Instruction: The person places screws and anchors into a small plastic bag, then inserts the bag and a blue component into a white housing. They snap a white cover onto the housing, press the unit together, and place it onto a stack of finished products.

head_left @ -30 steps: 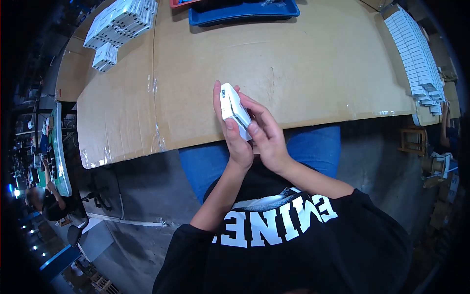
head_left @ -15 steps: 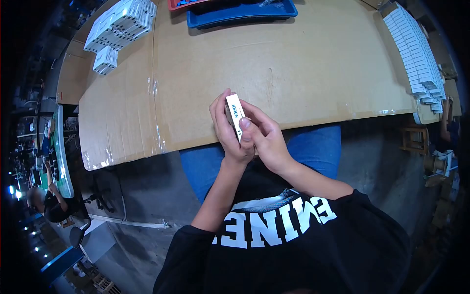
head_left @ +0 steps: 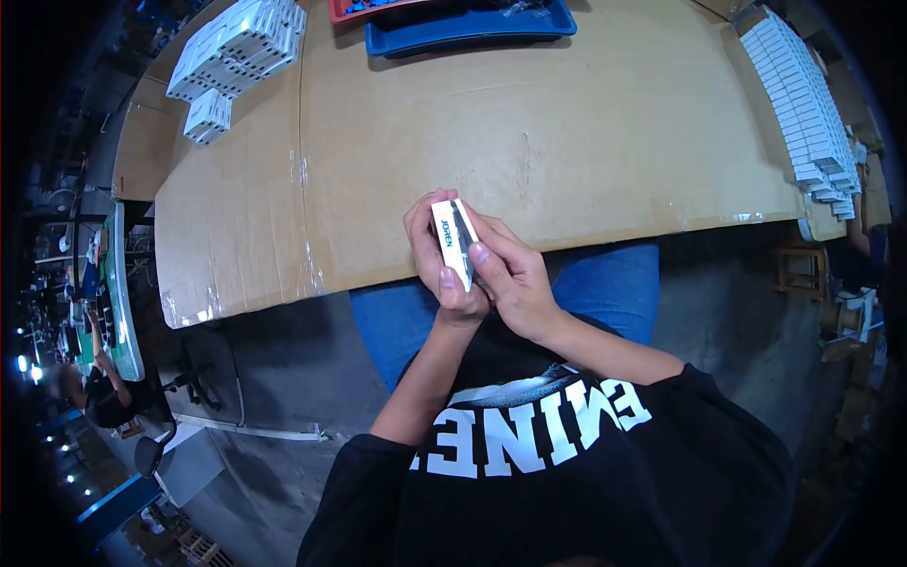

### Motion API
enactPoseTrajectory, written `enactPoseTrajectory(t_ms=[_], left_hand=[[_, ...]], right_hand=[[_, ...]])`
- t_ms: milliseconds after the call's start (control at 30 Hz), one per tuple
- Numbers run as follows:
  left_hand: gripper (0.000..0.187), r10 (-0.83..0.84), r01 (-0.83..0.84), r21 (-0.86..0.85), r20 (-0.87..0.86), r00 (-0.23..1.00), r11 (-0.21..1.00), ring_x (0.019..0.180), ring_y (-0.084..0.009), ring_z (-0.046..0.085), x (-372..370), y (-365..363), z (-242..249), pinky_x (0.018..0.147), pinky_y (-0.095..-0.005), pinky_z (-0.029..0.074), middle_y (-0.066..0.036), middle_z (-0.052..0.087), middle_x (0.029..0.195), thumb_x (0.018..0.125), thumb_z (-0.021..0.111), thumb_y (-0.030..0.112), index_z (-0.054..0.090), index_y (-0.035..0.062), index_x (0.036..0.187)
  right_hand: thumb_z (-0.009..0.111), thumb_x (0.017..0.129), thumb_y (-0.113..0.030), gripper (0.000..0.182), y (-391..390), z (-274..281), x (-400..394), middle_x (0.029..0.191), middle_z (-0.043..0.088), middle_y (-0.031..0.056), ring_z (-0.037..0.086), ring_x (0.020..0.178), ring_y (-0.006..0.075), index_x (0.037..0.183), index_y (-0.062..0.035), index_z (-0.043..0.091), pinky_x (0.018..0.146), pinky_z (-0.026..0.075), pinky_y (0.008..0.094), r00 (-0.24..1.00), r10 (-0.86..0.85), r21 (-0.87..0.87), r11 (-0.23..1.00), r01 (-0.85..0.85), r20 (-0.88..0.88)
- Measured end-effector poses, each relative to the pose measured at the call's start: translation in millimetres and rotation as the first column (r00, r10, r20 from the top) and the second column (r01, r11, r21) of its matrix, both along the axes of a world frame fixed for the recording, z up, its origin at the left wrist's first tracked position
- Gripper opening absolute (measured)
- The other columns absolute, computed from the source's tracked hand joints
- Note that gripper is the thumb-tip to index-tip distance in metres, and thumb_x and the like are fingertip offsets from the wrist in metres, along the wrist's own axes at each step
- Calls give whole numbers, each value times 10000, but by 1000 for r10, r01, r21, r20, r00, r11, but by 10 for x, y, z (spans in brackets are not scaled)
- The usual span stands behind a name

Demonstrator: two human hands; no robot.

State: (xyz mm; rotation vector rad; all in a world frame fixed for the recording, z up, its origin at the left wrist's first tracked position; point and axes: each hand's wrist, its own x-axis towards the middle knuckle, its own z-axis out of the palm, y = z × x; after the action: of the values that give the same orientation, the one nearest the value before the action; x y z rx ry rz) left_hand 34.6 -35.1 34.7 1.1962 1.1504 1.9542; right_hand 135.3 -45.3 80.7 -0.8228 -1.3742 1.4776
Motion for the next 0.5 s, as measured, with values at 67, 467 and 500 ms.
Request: enactPoseTrajectory(t_ms=[67, 467, 500], left_hand=[[953, -21, 21, -33, 18, 1000, 999, 1217, -305, 523, 2, -6, 8, 1053, -440, 425, -206, 462, 1318, 880, 419, 682, 408, -96, 1431], [843, -302, 669, -371, 680, 668, 644, 1204, -270, 638, 39, -226, 388, 1001, -397, 537, -125, 609, 1320, 1003, 226, 764, 464, 89, 1449], [800, -268, 708, -391, 732, 626, 588, 1169, -258, 652, 48, -267, 397, 970, -389, 550, -116, 621, 1281, 1020, 227, 739, 484, 95, 1420]], right_hand=[[550, 1079, -201, 508, 25, 25, 22, 1436, 495, 147, 547, 1237, 177, 1526, 19, 446, 994, 488, 297, 999, 15, -72, 997, -17, -30], [836, 760, -500, 908, 313, 168, 566, 1566, 389, 191, 426, 1426, 387, 1516, -129, 498, 1170, 244, 709, 785, -129, 594, 729, -339, 606], [840, 757, -498, 905, 304, 158, 582, 1533, 441, 185, 457, 1410, 374, 1510, -126, 503, 1168, 248, 711, 781, -104, 599, 705, -378, 616]])
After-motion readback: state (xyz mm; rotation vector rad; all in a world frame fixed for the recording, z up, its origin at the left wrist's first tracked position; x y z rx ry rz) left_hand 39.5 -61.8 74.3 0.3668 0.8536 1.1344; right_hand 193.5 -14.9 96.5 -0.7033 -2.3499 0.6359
